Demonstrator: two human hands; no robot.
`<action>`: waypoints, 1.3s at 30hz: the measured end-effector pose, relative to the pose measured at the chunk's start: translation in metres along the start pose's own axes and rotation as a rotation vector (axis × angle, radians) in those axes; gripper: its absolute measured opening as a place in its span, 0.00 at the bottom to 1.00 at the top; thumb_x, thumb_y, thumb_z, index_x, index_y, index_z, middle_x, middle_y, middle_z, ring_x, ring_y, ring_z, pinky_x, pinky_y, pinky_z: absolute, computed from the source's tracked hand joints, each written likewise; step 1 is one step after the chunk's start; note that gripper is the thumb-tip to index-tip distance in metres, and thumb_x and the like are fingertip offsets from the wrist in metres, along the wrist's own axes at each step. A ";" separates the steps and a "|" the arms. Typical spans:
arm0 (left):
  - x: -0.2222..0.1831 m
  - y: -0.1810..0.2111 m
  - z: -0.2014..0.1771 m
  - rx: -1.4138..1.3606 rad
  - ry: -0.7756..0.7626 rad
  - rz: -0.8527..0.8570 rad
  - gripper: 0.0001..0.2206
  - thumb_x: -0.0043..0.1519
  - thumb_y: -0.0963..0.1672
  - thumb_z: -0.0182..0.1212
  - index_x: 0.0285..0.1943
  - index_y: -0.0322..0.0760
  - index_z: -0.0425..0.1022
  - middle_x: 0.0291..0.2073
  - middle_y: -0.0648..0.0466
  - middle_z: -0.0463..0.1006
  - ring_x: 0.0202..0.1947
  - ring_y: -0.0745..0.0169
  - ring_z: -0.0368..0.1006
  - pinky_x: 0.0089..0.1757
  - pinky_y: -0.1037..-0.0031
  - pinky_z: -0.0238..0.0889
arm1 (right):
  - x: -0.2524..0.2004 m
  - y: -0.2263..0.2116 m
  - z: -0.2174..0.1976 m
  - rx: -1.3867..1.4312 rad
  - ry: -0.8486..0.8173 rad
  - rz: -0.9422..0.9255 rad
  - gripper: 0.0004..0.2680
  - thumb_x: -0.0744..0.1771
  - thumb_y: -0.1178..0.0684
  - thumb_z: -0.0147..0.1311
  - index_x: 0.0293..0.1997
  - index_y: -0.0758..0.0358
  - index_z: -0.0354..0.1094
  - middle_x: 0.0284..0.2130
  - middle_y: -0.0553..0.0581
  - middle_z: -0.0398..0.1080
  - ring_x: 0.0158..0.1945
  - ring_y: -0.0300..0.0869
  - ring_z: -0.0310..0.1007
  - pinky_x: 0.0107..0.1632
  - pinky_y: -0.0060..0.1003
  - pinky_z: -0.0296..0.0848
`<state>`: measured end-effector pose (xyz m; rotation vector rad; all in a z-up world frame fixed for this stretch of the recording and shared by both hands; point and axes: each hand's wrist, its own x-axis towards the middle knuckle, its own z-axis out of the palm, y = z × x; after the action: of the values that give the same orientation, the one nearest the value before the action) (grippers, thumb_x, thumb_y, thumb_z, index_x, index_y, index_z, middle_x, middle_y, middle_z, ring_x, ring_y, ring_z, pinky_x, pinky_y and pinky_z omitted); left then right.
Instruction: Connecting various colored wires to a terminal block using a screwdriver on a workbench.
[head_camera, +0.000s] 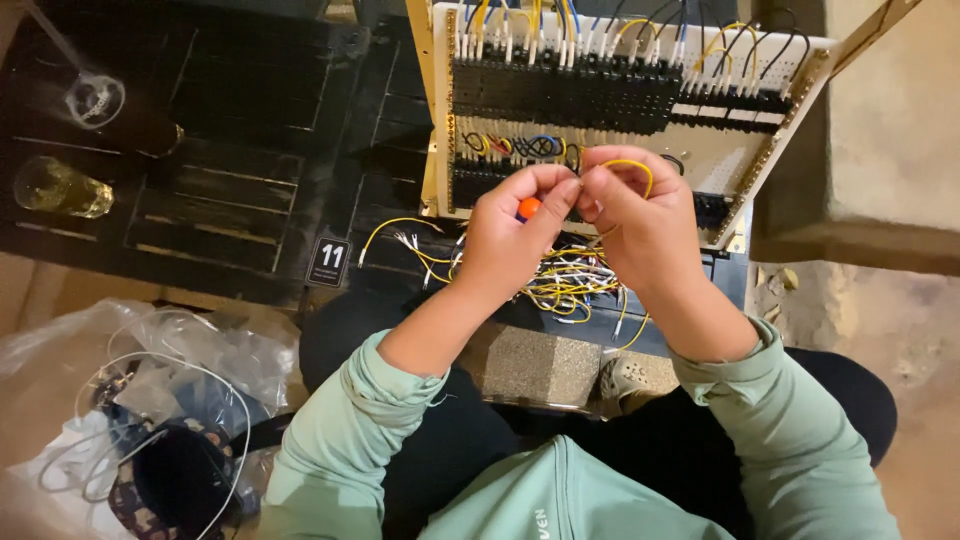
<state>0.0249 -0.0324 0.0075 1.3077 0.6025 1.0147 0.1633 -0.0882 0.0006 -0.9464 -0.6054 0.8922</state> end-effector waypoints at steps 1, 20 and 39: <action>0.002 0.002 -0.004 -0.002 0.002 0.001 0.06 0.66 0.43 0.64 0.47 0.37 0.81 0.21 0.58 0.74 0.16 0.76 0.69 0.24 0.85 0.64 | 0.003 0.000 0.003 -0.002 -0.002 0.000 0.08 0.67 0.62 0.61 0.51 0.70 0.72 0.35 0.60 0.75 0.32 0.41 0.78 0.36 0.29 0.81; 0.031 0.089 -0.077 0.592 0.202 0.802 0.06 0.74 0.40 0.50 0.56 0.31 0.68 0.53 0.42 0.75 0.58 0.45 0.76 0.60 0.62 0.70 | 0.155 -0.013 0.074 -1.022 -0.592 -0.653 0.03 0.69 0.64 0.63 0.47 0.66 0.79 0.42 0.59 0.79 0.46 0.45 0.79 0.49 0.37 0.75; 0.046 0.060 -0.080 0.679 -0.091 0.956 0.10 0.75 0.37 0.51 0.64 0.30 0.65 0.65 0.38 0.66 0.71 0.33 0.65 0.73 0.42 0.54 | 0.159 -0.010 0.071 -0.941 -0.527 -0.592 0.04 0.68 0.65 0.62 0.45 0.66 0.78 0.42 0.57 0.79 0.46 0.41 0.79 0.50 0.34 0.75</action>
<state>-0.0369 0.0435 0.0571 2.3416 0.2178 1.5670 0.1938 0.0757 0.0525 -1.2474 -1.7502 0.2687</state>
